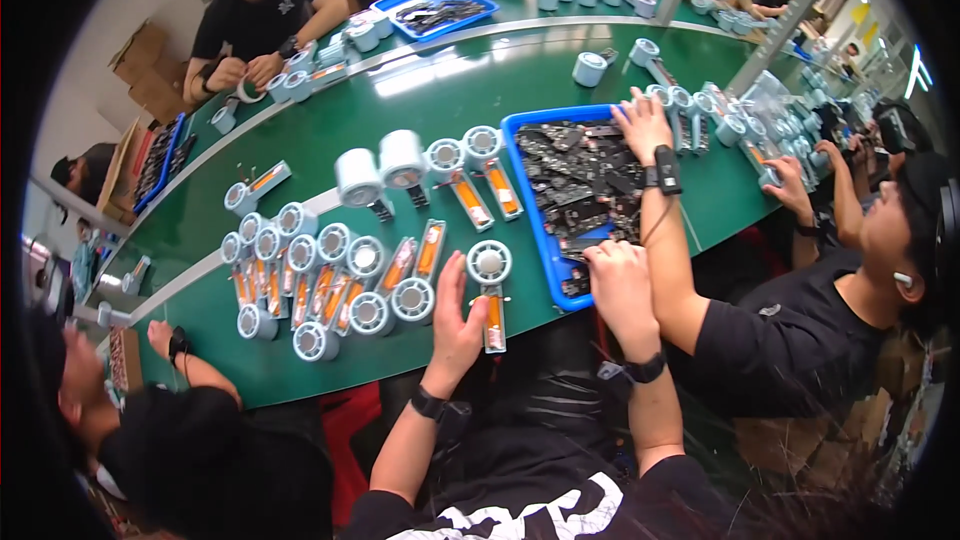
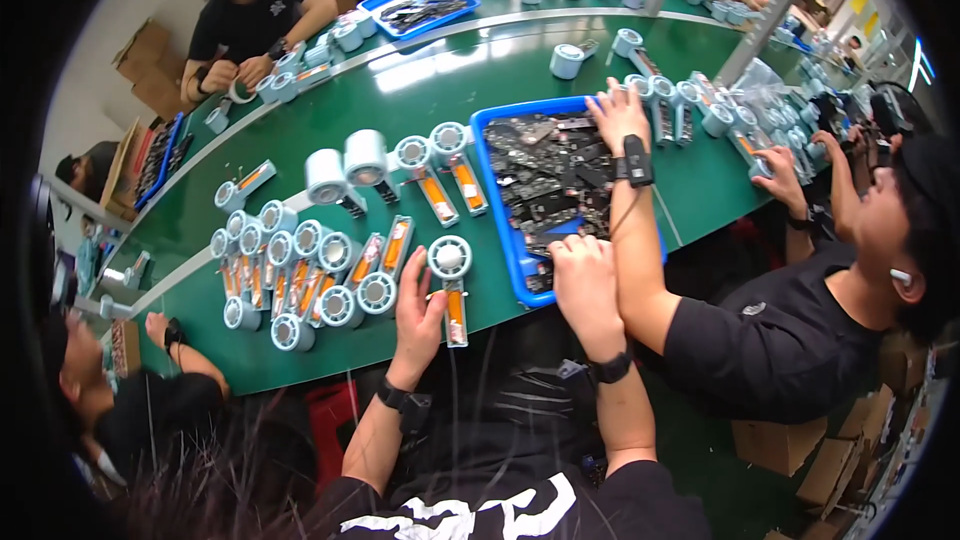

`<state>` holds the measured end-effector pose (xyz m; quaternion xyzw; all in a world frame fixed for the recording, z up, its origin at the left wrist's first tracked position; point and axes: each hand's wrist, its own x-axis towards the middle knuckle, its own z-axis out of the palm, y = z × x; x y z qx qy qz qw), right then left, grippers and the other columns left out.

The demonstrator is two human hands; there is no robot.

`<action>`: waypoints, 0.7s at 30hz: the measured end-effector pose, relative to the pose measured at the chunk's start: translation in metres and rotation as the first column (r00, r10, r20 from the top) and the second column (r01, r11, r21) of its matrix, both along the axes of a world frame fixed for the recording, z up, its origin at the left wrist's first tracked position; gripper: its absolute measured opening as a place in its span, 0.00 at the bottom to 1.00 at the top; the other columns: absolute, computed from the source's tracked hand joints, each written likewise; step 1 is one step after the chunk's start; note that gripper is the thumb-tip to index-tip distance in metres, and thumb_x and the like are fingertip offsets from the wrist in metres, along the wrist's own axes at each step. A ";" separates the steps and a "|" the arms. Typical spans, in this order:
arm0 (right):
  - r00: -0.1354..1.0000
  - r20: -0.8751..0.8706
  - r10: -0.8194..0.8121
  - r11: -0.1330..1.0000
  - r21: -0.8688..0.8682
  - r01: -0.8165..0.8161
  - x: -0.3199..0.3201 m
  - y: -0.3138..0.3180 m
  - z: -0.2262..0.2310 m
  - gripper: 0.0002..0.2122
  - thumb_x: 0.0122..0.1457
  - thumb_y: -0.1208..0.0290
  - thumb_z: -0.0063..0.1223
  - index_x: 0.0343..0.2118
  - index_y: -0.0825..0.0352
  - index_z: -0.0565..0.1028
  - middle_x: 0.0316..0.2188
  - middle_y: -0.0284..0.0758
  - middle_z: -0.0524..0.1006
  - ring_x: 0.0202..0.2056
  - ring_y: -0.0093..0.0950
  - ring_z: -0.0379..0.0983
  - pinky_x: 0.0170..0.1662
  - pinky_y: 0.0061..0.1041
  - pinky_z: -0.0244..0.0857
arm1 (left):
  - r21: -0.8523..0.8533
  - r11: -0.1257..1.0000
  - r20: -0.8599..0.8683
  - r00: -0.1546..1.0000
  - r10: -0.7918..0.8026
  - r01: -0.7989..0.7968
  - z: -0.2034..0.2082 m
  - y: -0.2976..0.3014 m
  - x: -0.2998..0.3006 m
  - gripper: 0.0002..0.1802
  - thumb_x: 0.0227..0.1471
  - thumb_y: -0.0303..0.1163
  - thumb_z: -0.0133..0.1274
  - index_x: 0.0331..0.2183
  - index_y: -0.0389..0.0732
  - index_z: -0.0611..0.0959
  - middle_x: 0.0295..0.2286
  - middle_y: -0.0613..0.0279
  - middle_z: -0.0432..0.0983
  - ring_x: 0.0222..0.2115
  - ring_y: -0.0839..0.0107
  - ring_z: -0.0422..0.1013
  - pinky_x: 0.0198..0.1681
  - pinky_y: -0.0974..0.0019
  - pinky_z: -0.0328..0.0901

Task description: Assembling small electronic components at a factory workstation.

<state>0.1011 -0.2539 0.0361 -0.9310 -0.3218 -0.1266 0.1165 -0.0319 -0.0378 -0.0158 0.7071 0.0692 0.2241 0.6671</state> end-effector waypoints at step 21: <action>0.678 -0.411 0.610 0.633 0.767 -0.104 -0.079 0.029 0.023 0.12 0.54 0.80 0.62 0.42 0.70 0.78 0.36 0.40 0.80 0.34 0.33 0.81 0.35 0.27 0.75 | 0.768 0.632 -0.072 0.994 -0.085 0.109 0.073 -0.002 -0.052 0.21 0.46 0.25 0.66 0.45 0.36 0.81 0.27 0.58 0.82 0.29 0.62 0.79 0.36 0.61 0.72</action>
